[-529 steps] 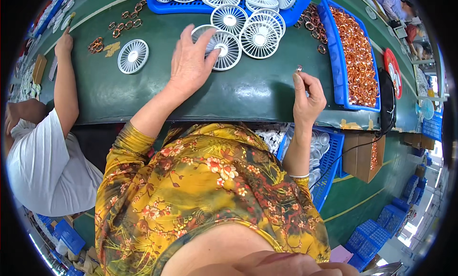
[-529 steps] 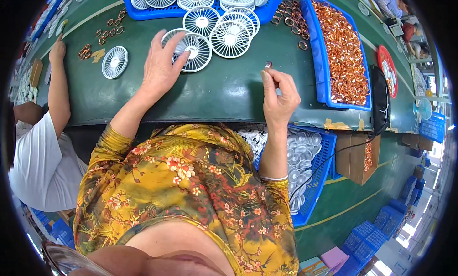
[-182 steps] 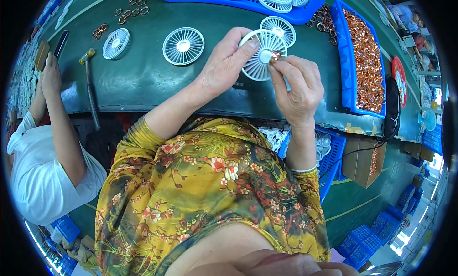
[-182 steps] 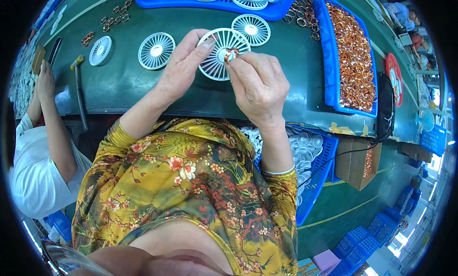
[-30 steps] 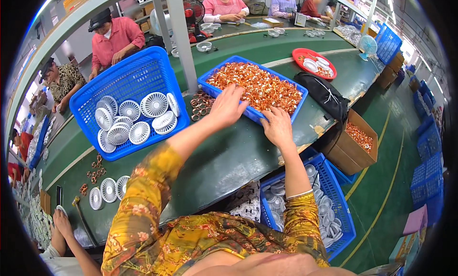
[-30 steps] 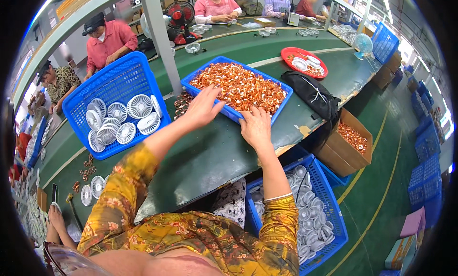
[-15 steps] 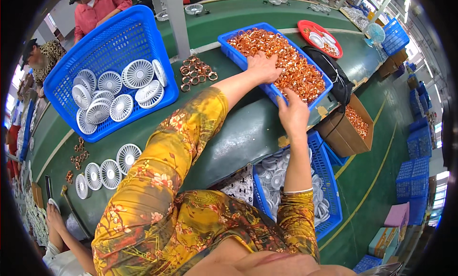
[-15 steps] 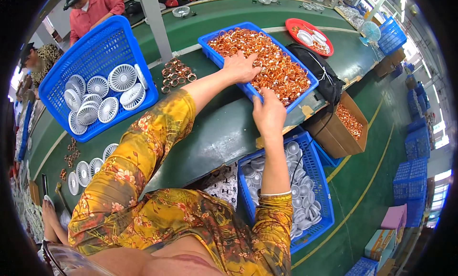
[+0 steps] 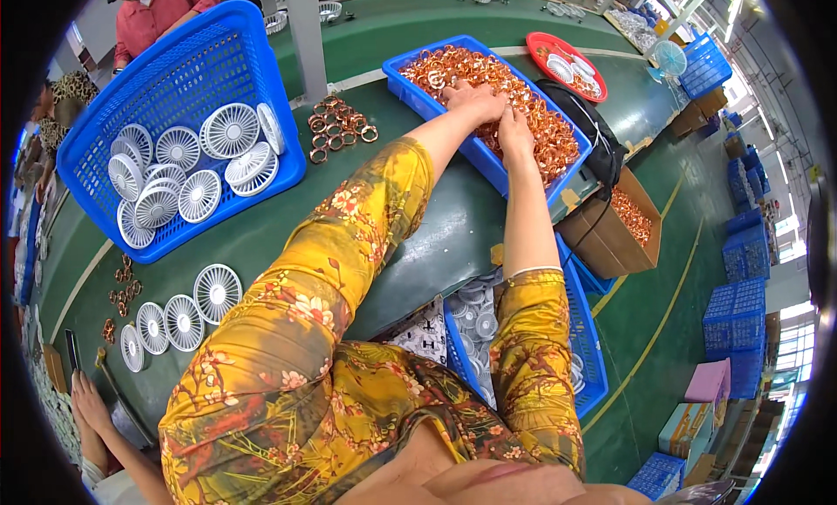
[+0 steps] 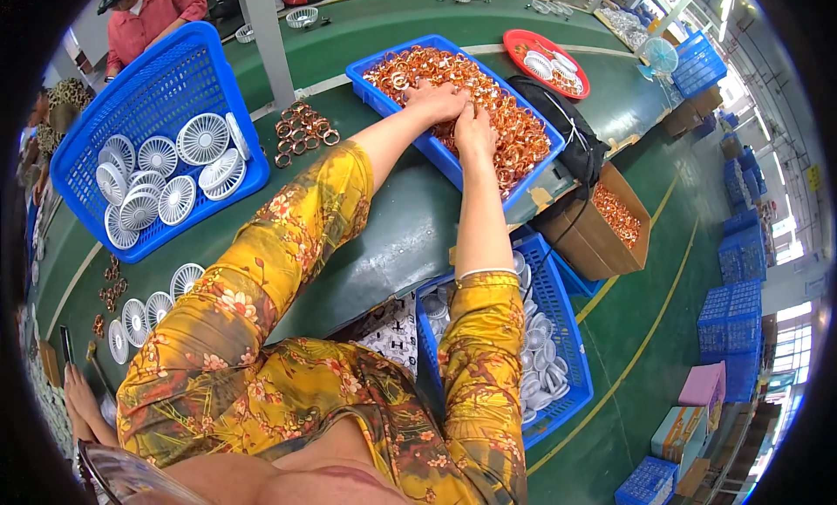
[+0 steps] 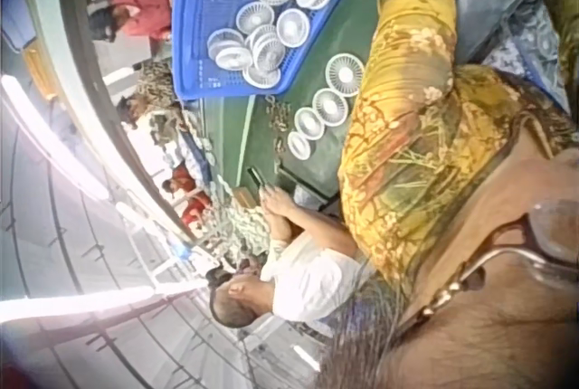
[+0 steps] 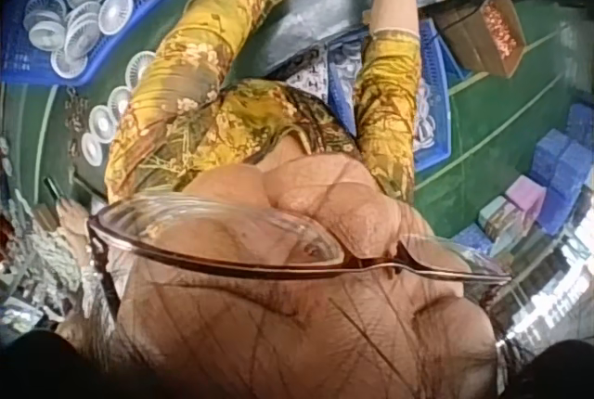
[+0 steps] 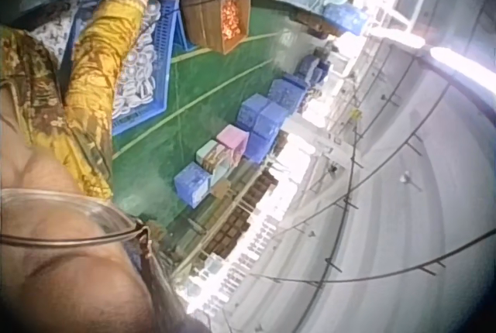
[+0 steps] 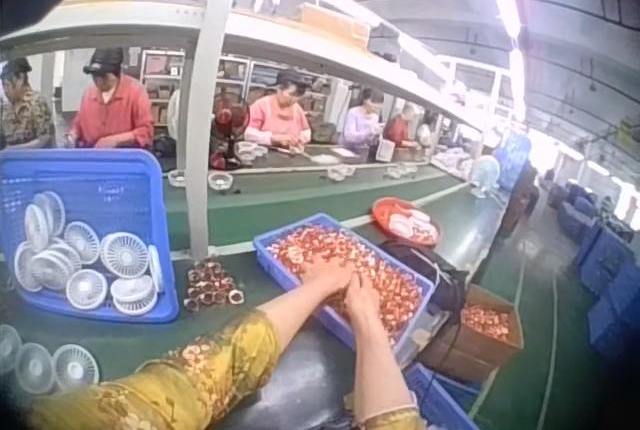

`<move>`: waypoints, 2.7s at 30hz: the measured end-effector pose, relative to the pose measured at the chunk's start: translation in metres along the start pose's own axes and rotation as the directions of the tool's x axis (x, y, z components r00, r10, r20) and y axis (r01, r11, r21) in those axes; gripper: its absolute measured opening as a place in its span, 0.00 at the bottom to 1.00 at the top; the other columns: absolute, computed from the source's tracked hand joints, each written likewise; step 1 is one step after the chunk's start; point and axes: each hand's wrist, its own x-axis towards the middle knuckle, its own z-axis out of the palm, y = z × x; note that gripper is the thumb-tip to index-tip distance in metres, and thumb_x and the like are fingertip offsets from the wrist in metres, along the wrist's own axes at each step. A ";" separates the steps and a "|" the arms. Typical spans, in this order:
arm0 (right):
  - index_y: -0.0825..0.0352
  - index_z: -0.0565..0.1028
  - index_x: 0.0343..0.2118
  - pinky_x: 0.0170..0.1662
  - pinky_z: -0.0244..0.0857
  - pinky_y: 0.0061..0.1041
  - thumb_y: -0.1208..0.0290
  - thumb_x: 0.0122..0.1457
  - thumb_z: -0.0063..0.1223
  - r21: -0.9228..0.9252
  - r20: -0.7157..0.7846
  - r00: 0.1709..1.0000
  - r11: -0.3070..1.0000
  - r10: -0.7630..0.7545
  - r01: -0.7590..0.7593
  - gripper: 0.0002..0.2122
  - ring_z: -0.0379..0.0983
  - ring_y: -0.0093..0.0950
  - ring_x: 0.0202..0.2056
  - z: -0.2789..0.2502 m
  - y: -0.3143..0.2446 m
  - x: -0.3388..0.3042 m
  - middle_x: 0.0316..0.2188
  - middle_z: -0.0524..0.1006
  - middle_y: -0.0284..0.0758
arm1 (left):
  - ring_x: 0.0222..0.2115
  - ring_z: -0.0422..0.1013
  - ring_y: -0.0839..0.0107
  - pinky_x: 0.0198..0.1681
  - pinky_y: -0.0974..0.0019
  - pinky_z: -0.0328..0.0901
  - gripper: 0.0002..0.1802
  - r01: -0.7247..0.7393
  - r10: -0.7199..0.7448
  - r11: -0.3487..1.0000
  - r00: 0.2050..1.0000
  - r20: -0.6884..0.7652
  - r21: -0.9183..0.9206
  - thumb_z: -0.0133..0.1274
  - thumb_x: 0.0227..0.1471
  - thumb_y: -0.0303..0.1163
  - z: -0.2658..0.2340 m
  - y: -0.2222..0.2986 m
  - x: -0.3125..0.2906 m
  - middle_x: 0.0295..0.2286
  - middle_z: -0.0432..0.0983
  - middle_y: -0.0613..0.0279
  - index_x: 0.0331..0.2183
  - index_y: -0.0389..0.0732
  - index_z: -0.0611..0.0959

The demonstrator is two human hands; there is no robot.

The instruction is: The person empties circular plastic grilles from a basket onto the table and fits copper rings into the center of the grilles by hand.

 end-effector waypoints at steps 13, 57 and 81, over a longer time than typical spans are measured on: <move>0.69 0.72 0.41 0.40 0.65 0.23 0.64 0.59 0.48 0.876 -0.187 0.973 0.426 -0.135 0.227 0.13 0.69 0.22 0.36 -0.005 -0.038 -0.016 0.35 0.74 0.33 | 0.45 0.68 0.50 0.47 0.52 0.64 0.24 -0.195 -0.063 0.820 0.904 -0.424 -0.538 0.47 0.47 0.53 -0.008 0.010 -0.034 0.43 0.72 0.45 0.39 0.48 0.82; 0.58 0.78 0.38 0.44 0.66 0.34 0.66 0.57 0.51 -0.122 -0.134 0.471 0.486 -0.872 0.865 0.08 0.73 0.35 0.40 0.079 -0.044 -0.120 0.38 0.77 0.33 | 0.58 0.53 0.49 0.60 0.47 0.47 0.25 0.358 -0.143 0.887 0.814 -0.562 0.292 0.49 0.54 0.40 -0.034 -0.261 -0.418 0.54 0.60 0.44 0.51 0.42 0.71; 0.71 0.68 0.50 0.45 0.67 0.26 0.64 0.63 0.46 0.751 0.568 0.597 0.654 -0.567 -0.093 0.17 0.69 0.28 0.46 0.038 -0.053 -0.321 0.44 0.72 0.38 | 0.27 0.74 0.73 0.30 0.68 0.69 0.20 -0.179 -0.194 0.759 0.855 -0.481 -0.626 0.61 0.45 0.29 -0.032 -0.190 -0.404 0.28 0.77 0.61 0.42 0.40 0.76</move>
